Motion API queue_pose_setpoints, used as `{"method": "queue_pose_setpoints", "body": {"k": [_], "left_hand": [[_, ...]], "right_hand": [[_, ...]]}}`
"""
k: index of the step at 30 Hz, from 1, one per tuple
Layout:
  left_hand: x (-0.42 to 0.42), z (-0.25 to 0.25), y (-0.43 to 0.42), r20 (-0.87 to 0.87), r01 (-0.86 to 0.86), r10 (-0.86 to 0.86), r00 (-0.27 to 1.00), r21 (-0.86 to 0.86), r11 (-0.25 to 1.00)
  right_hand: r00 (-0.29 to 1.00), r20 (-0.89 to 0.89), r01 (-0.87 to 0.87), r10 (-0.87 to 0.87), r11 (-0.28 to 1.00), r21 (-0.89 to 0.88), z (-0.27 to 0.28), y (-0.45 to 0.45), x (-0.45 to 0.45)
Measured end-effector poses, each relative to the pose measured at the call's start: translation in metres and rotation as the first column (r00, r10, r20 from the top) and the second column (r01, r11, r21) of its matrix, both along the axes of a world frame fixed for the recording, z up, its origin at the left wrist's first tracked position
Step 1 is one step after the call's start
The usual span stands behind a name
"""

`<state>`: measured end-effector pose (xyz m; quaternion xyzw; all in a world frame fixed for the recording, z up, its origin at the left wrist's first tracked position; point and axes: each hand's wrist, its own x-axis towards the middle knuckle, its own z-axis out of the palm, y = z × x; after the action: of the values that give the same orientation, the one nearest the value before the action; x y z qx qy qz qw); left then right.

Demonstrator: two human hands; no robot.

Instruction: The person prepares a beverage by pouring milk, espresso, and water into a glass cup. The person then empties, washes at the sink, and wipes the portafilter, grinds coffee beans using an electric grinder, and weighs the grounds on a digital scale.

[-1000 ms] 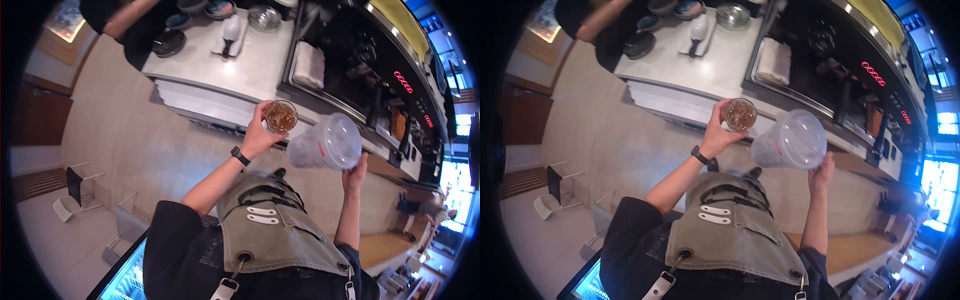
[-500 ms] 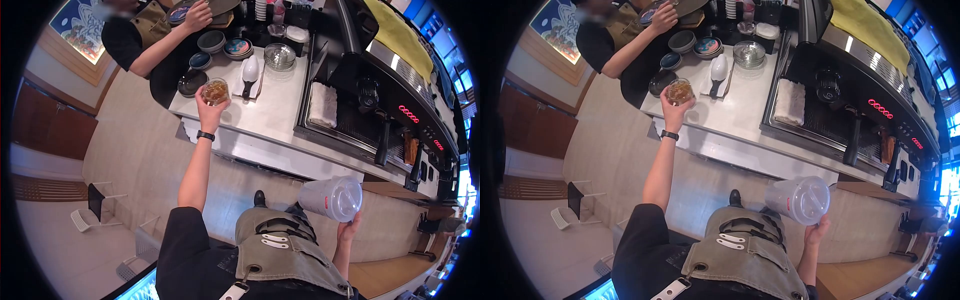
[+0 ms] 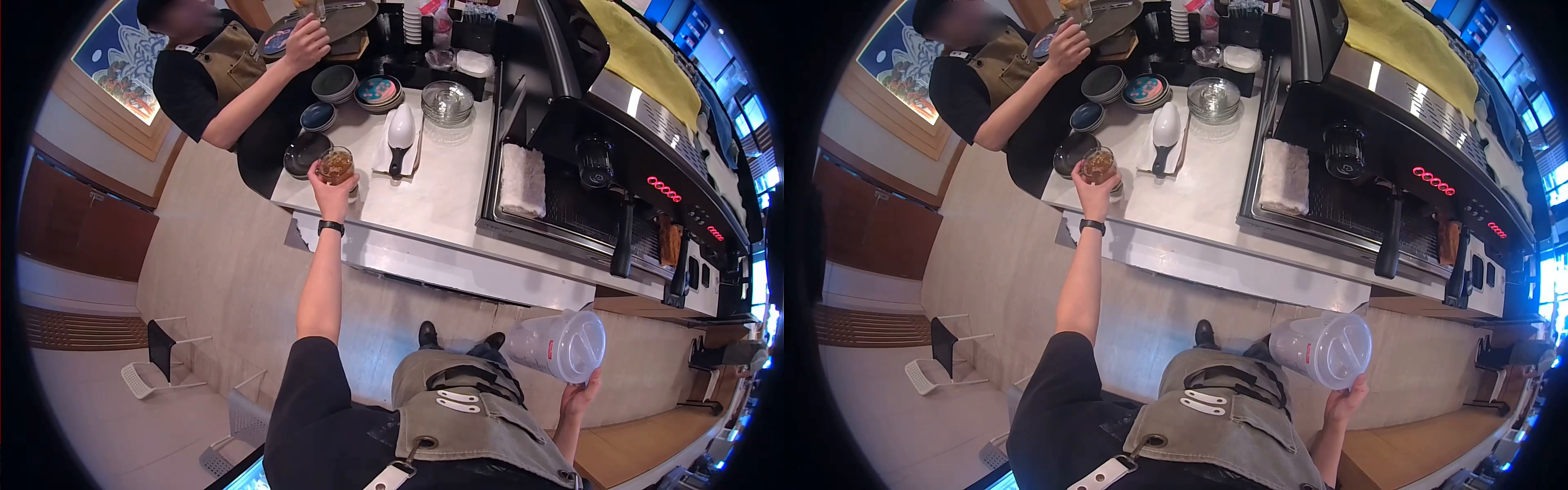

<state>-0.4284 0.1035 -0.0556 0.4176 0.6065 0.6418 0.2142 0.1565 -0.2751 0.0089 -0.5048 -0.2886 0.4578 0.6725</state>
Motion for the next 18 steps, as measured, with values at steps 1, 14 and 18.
{"method": "queue_pose_setpoints", "body": {"k": [1,14,18], "left_hand": [[0.0,0.0,0.001,-0.001,-0.006,0.006,1.0,0.0,1.0],[0.014,-0.041,-0.069,-0.01,-0.172,0.172,0.985,0.009,0.985],[0.132,-0.076,-0.187,0.043,-0.131,0.144,0.989,-0.217,0.967]], "right_hand": [[1.0,0.009,0.015,-0.015,1.0,-0.001,-0.003,-0.002,0.004],[0.971,-0.062,0.23,-0.232,0.972,-0.038,0.023,-0.022,0.023],[0.938,-0.138,0.314,-0.319,0.948,-0.058,-0.033,-0.072,0.096]]}}
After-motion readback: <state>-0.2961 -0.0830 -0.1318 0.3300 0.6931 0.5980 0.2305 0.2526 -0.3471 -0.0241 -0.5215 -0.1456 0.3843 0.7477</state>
